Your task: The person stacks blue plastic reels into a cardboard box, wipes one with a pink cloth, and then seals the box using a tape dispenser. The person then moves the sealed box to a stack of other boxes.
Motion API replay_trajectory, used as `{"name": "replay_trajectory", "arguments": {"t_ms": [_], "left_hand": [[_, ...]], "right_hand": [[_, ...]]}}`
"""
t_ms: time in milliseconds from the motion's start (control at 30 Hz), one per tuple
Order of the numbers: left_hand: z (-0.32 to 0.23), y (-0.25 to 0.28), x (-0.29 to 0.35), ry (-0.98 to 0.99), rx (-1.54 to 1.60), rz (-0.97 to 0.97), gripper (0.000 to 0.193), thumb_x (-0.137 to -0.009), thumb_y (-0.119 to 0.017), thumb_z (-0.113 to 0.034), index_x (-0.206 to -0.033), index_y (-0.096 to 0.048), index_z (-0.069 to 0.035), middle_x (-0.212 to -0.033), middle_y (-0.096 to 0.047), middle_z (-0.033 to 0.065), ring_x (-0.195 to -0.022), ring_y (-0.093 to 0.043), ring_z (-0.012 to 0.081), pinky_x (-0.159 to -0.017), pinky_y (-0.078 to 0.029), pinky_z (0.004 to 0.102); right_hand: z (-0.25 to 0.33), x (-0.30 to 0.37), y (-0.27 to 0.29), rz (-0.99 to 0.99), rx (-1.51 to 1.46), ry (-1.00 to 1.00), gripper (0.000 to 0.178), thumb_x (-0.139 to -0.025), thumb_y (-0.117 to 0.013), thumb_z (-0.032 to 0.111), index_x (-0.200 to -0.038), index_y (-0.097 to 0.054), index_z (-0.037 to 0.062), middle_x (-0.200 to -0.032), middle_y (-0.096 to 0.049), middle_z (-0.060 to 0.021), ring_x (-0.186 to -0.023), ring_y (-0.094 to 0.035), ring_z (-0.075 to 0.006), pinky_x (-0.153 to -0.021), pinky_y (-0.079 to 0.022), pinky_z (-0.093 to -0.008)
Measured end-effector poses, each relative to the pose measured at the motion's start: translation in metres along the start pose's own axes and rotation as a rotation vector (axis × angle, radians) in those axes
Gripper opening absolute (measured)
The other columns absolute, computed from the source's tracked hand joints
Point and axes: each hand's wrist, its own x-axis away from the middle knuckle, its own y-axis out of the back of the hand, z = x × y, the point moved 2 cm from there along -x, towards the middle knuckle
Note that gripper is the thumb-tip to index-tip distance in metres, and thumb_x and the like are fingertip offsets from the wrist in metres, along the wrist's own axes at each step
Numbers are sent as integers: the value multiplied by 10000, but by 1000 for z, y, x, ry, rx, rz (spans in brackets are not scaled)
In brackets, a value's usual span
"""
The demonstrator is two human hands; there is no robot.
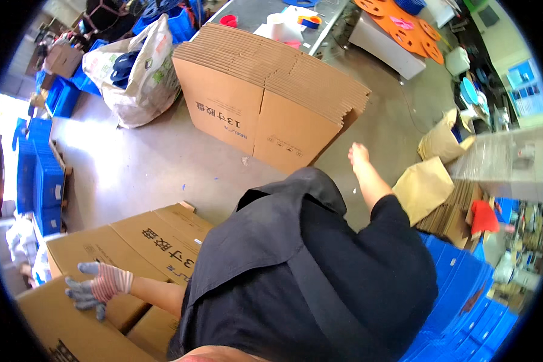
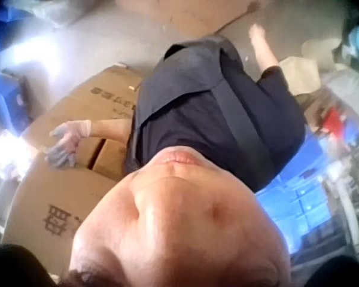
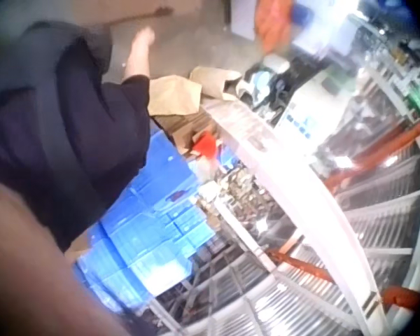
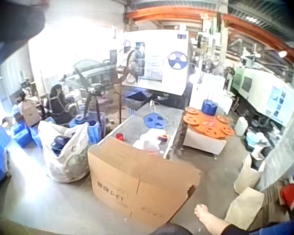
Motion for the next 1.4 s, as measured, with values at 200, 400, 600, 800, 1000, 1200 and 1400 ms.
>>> {"name": "replay_trajectory", "arguments": {"t_ms": [200, 400, 600, 800, 1000, 1200, 1400], "left_hand": [[-25, 53, -22, -141, 81, 92, 425, -859, -626, -410, -1168, -592, -119, -1229, -557, 149, -1154, -497, 346, -957, -379, 518], [34, 163, -70, 193, -192, 88, 831, -861, -531, -549, -1487, -194, -119, -1511, -94, 318, -1381, -60, 535, -1068, -26, 658], [139, 192, -83, 348, -615, 133, 880, -860, -286, -719, -1510, -95, -157, -1500, 31, 350, -1338, 39, 612, -995, 2, 744], [148, 168, -89, 270, -881, 164, 929, -812, -262, -797, -1516, -111, -211, -1546, -11, 251, -1350, 30, 595, -988, -30, 758], [148, 159, -83, 262, -664, 264, 971, -809, -260, -796, -1501, -122, -127, -1514, -73, 307, -1339, -75, 595, -988, -75, 765], [55, 190, 10, 204, -514, 223, 877, -840, -297, -744, -1462, -225, -129, -1468, -161, 365, -1305, -167, 620, -990, -168, 735], [-211, 253, 274, 136, -583, 1319, 802, -908, -322, -643, -1516, -76, -182, -1556, -99, 190, -1396, -156, 460, -1050, -221, 637]], "right_hand": [[-27, -8, 33, 450, 383, 86, 211, -950, -547, 292, -1046, -592, 110, -794, -561, 47, -657, -500, -34, -514, -392, -191], [-66, -112, 125, 702, 636, 169, 262, -928, -585, 240, -1127, -595, 69, -867, -594, 18, -699, -513, -69, -579, -425, -228], [0, -185, 129, 599, 775, 119, 154, -924, -583, 230, -993, -600, 93, -726, -522, 36, -580, -446, -61, -484, -355, -218], [64, -136, 50, 646, 506, 217, 319, -956, -531, 256, -1225, -560, 87, -1156, -582, -35, -1009, -547, -141, -817, -432, -285], [48, -140, 72, 797, 663, 371, 341, -925, -581, 288, -1214, -590, 108, -1077, -606, 8, -930, -539, -92, -797, -438, -267], [115, -231, 60, 444, 491, 462, 282, -928, -574, 213, -1172, -605, 76, -983, -631, -2, -825, -531, -74, -697, -438, -242], [251, -375, 0, 368, 371, 565, 309, -927, -563, 224, -1195, -591, 72, -1042, -641, -31, -898, -562, -93, -754, -448, -255]]}}
